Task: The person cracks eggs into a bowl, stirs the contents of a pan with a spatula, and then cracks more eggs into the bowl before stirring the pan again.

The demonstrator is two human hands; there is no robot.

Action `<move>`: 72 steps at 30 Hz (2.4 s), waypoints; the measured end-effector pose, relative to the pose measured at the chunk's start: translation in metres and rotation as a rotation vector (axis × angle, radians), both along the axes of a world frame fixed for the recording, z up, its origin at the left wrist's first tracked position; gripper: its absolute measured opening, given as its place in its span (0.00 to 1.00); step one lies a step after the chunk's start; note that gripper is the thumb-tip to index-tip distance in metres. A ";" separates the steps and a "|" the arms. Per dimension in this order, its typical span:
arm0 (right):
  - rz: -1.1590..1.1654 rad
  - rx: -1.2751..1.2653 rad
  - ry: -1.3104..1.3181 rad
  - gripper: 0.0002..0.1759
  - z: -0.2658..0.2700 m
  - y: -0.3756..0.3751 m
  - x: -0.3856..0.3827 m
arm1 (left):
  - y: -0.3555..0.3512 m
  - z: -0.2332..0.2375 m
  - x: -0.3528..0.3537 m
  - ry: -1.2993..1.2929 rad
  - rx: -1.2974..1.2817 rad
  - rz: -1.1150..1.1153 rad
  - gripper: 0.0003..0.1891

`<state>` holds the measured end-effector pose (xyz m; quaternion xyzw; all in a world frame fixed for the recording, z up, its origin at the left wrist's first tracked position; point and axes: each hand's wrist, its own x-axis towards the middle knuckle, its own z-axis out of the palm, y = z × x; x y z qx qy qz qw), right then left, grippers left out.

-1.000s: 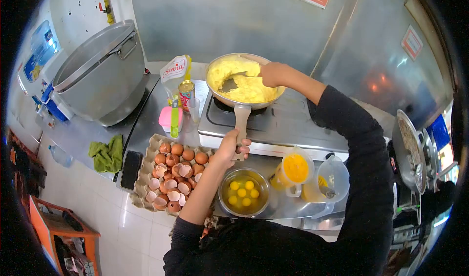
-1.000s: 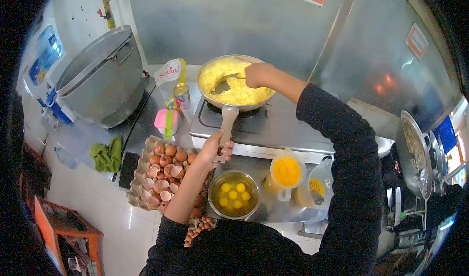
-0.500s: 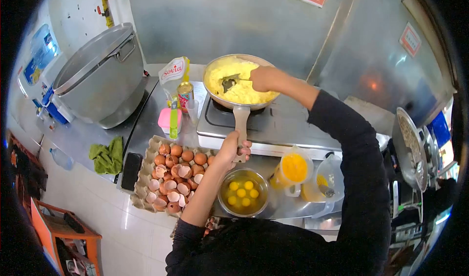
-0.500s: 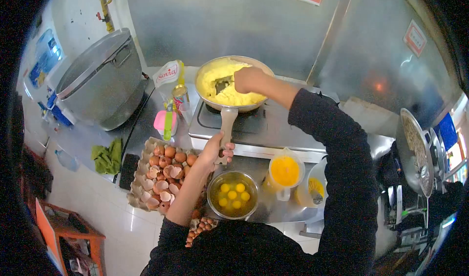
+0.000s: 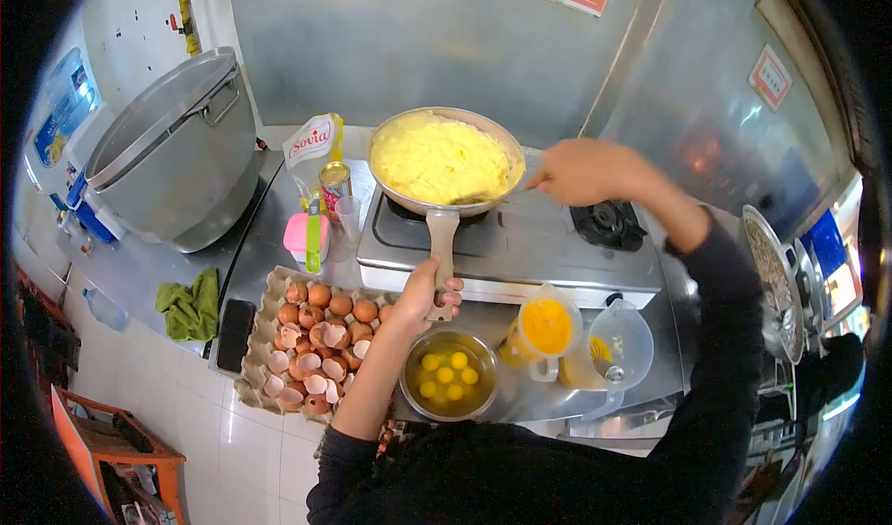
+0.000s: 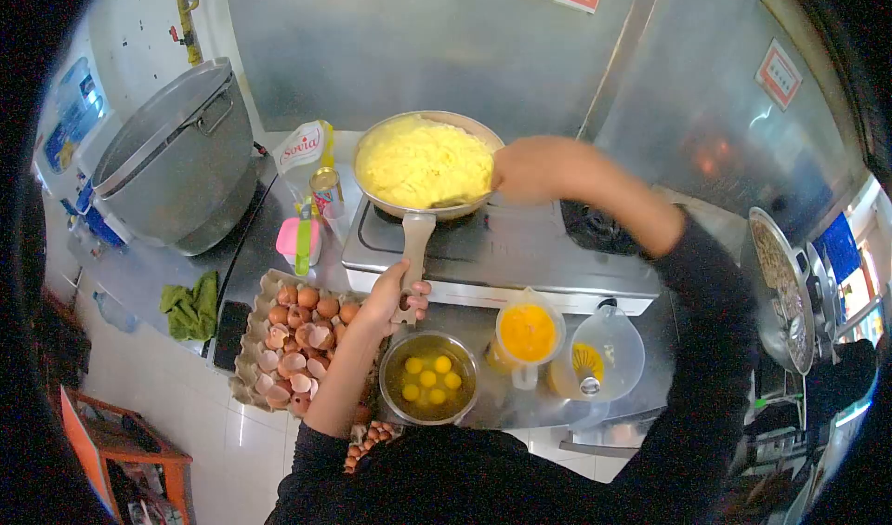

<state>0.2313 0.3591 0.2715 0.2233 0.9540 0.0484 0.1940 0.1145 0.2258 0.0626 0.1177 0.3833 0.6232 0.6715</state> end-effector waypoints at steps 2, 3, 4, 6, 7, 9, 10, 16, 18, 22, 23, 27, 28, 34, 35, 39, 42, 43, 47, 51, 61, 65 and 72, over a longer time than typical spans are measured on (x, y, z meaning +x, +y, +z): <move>0.012 0.115 0.159 0.15 -0.040 0.009 -0.015 | 0.001 0.002 0.000 0.023 -0.006 0.004 0.10; 0.010 0.135 0.207 0.16 -0.060 0.022 -0.029 | 0.001 0.002 -0.001 0.039 -0.003 0.006 0.10; 0.001 0.148 0.254 0.16 -0.077 0.038 -0.042 | -0.001 0.000 -0.001 0.055 -0.008 0.003 0.10; -0.061 0.093 0.288 0.14 -0.083 0.080 -0.065 | -0.001 -0.003 -0.001 0.028 -0.008 -0.012 0.10; -0.075 0.121 0.293 0.14 -0.068 0.089 -0.071 | 0.000 -0.002 -0.002 0.021 -0.002 -0.018 0.11; -0.034 0.205 0.255 0.14 -0.021 0.075 -0.069 | 0.000 0.001 -0.002 0.047 0.006 -0.010 0.11; 0.019 0.254 0.203 0.14 0.005 0.058 -0.063 | -0.001 0.004 0.000 0.039 0.006 -0.003 0.11; -0.131 0.069 -0.235 0.15 0.052 0.042 -0.047 | -0.001 0.000 -0.001 -0.027 0.012 -0.009 0.11; -0.179 0.102 -0.209 0.14 0.036 0.047 -0.050 | 0.000 -0.003 -0.001 -0.036 0.035 -0.019 0.11; -0.015 0.247 -0.015 0.14 -0.022 0.096 -0.071 | -0.001 0.002 -0.001 0.012 0.032 -0.029 0.11; 0.049 0.192 0.093 0.13 -0.031 0.098 -0.070 | -0.001 -0.002 -0.001 0.026 0.037 -0.030 0.11; 0.133 0.229 0.122 0.12 -0.013 0.110 -0.084 | -0.002 0.002 0.001 -0.010 0.037 -0.018 0.11; 0.111 0.296 0.021 0.12 0.001 0.100 -0.088 | -0.001 0.001 0.002 -0.015 0.042 -0.007 0.10; -0.144 0.534 -0.308 0.11 0.041 0.013 -0.096 | -0.001 0.000 0.007 -0.017 0.035 0.037 0.10; -0.076 0.500 -0.242 0.09 0.030 0.011 -0.095 | 0.000 -0.001 0.007 -0.017 0.044 0.045 0.10; 0.027 0.592 -0.051 0.09 -0.050 0.031 -0.095 | -0.002 -0.001 0.009 0.010 0.069 0.075 0.10; 0.252 0.671 0.020 0.07 -0.060 0.056 -0.086 | -0.003 0.001 0.006 0.030 0.028 0.037 0.10; 0.326 0.668 0.009 0.06 -0.050 0.063 -0.080 | -0.003 0.000 0.007 0.036 0.027 0.033 0.10; 0.343 0.647 0.089 0.06 0.004 0.062 -0.050 | -0.002 0.003 0.006 0.023 0.022 0.023 0.11; 0.187 0.663 0.091 0.06 0.029 0.019 -0.032 | 0.001 -0.002 0.008 0.000 0.027 0.035 0.11; 0.078 0.714 0.381 0.05 -0.142 0.054 -0.030 | -0.003 0.002 0.013 0.032 0.030 0.036 0.10; 0.138 0.620 0.264 0.08 -0.119 0.080 -0.040 | -0.004 0.004 0.001 0.030 -0.014 -0.047 0.08; 0.774 0.697 0.205 0.15 -0.063 0.149 -0.052 | -0.008 0.004 -0.014 0.059 -0.018 -0.097 0.09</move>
